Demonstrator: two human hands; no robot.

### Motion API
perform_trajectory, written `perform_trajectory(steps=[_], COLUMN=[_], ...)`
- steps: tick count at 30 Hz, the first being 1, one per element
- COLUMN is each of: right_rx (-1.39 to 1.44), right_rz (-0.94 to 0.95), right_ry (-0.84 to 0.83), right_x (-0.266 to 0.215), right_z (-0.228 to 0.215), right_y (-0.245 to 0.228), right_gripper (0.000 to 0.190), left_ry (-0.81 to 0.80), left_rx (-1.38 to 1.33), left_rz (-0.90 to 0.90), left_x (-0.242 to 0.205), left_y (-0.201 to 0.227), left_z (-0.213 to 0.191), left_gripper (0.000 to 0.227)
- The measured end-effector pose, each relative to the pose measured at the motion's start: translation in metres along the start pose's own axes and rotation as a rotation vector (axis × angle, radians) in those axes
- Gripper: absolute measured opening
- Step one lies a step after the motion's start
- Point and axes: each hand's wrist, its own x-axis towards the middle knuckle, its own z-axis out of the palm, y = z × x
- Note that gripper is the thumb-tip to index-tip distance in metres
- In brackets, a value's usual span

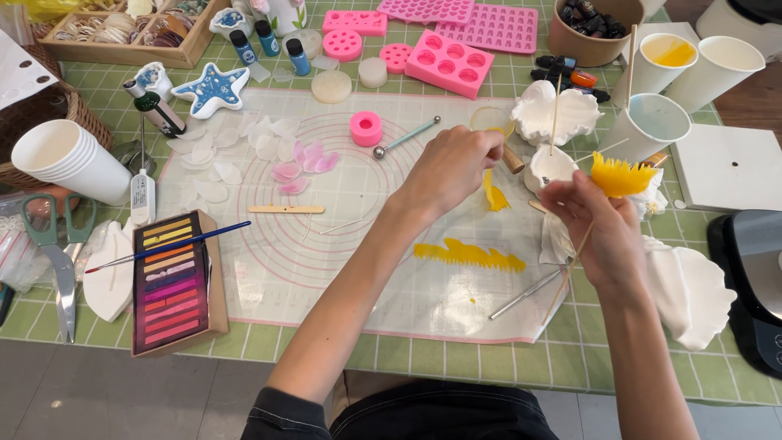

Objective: Making a wax sunflower by carefully attaching yellow petals to a central wax base.

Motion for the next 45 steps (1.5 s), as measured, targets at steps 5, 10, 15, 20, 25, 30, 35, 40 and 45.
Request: perform_trajectory(steps=[5, 10, 15, 20, 25, 30, 35, 40, 45], right_rx=[-0.155, -0.251, -0.365, -0.337, -0.243, -0.218, -0.261, -0.244, -0.286], right_rz=[-0.161, -0.163, -0.282, -0.388, -0.417, -0.301, -0.355, -0.385, -0.357], right_ry=[-0.059, -0.006, 0.035, 0.065, 0.012, -0.068, -0.092, -0.115, -0.102], right_x=[0.008, 0.007, 0.015, 0.029, 0.014, 0.001, -0.001, 0.002, 0.003], right_z=[0.007, 0.029, 0.037, 0.016, 0.032, 0.036, 0.038, 0.036, 0.035], right_y=[0.014, 0.013, 0.02, 0.037, 0.007, -0.009, -0.007, -0.005, -0.009], right_gripper=[0.024, 0.032, 0.029, 0.025, 0.032, 0.034, 0.034, 0.035, 0.037], left_ry=[0.06, 0.036, 0.002, 0.085, 0.219, 0.089, 0.121, -0.007, -0.006], left_rx=[-0.02, -0.022, -0.037, -0.063, -0.14, -0.243, -0.131, -0.075, -0.179], left_rz=[0.056, 0.028, -0.028, 0.04, 0.118, -0.095, 0.036, -0.017, -0.006], left_x=[0.016, 0.03, 0.04, 0.04, 0.034, 0.022, 0.014, 0.013, 0.01], left_y=[0.005, 0.021, 0.035, 0.041, 0.045, 0.049, 0.046, 0.056, 0.052], left_z=[0.008, 0.007, 0.006, 0.005, -0.006, -0.018, -0.01, -0.014, -0.012], left_gripper=[0.005, 0.004, 0.005, 0.01, 0.023, 0.027, 0.041, 0.052, 0.056])
